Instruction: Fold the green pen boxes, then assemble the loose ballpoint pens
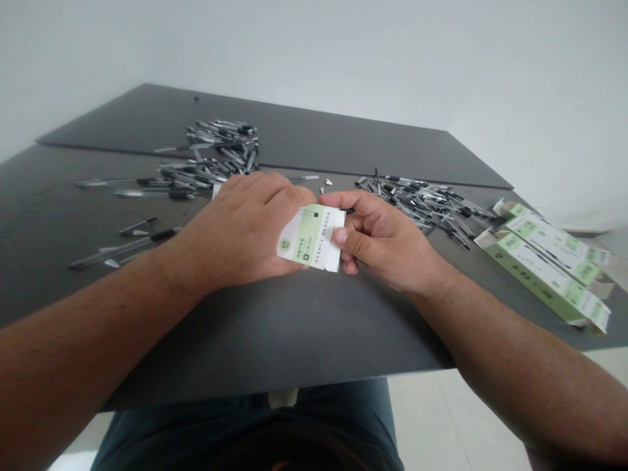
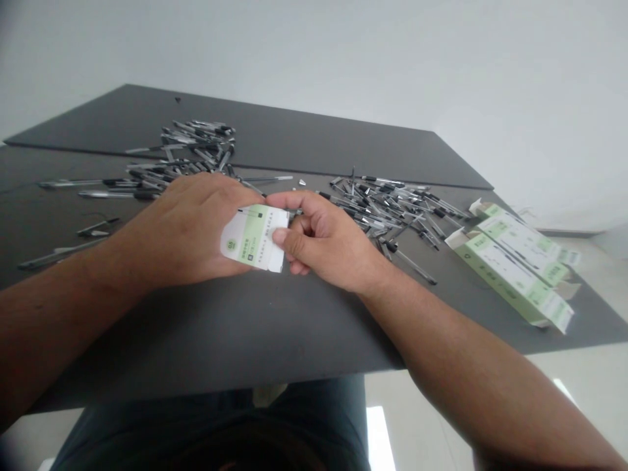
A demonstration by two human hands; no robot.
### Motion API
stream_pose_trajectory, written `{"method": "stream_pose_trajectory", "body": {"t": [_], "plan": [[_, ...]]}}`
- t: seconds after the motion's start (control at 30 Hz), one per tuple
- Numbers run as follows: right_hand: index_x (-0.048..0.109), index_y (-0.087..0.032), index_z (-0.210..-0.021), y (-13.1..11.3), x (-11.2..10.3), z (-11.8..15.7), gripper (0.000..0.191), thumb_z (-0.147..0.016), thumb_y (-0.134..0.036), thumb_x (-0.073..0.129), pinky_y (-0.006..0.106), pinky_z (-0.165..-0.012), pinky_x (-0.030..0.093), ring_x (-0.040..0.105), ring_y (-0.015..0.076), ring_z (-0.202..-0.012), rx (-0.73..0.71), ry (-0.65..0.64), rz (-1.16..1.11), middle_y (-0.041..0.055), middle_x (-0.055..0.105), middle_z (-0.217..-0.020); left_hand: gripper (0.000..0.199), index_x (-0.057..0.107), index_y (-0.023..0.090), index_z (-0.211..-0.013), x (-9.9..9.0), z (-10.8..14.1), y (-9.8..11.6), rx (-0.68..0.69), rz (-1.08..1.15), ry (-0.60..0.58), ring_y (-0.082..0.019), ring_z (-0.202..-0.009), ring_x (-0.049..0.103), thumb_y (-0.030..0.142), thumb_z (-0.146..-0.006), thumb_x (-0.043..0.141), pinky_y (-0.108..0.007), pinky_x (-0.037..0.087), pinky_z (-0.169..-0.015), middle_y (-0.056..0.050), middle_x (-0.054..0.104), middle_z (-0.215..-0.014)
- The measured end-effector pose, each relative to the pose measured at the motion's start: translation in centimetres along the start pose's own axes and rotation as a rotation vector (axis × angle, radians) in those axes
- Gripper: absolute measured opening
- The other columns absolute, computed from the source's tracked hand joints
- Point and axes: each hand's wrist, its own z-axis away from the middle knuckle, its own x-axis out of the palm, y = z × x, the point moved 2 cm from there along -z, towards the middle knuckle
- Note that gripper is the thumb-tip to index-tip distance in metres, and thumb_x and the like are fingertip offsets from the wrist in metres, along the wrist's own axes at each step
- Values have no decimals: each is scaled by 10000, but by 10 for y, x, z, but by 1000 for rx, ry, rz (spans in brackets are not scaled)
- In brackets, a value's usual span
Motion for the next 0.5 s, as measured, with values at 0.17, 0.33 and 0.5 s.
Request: {"method": "stream_pose_trajectory", "body": {"t": [0.17, 0.33, 0.5], "plan": [[695, -247, -1596, 2, -1, 2, 690, -1056, -504, 1039, 225, -563, 578, 692, 118, -616, -1, -1, -16, -102, 710, -805, 732, 684, 236, -1588, -2, -1, 1, -31, 28, -23, -387, -1363, 742, 701, -1022, 684, -559, 598, -1221, -126, 781, -1480], [654, -246, -1706, -2, -1, 0, 750, -1064, -392, 1013, 244, -661, 642, 712, 122, -708, -74, -88, -8, -92, 718, -883, 735, 673, 226, -1607, 3, -3, -4, -63, 86, -29, -369, -1434, 719, 633, -997, 712, -525, 586, -1258, -106, 771, -1531], [659, -281, -1705, -6, 0, 0, 755, -1062, -412, 1031, 294, -698, 625, 695, 150, -735, -104, -118, 38, -88, 696, -881, 748, 701, 220, -1527, 3, -5, -5, -27, 125, -24, -381, -1380, 734, 673, -940, 799, -530, 599, -1219, -114, 781, -1412]]}}
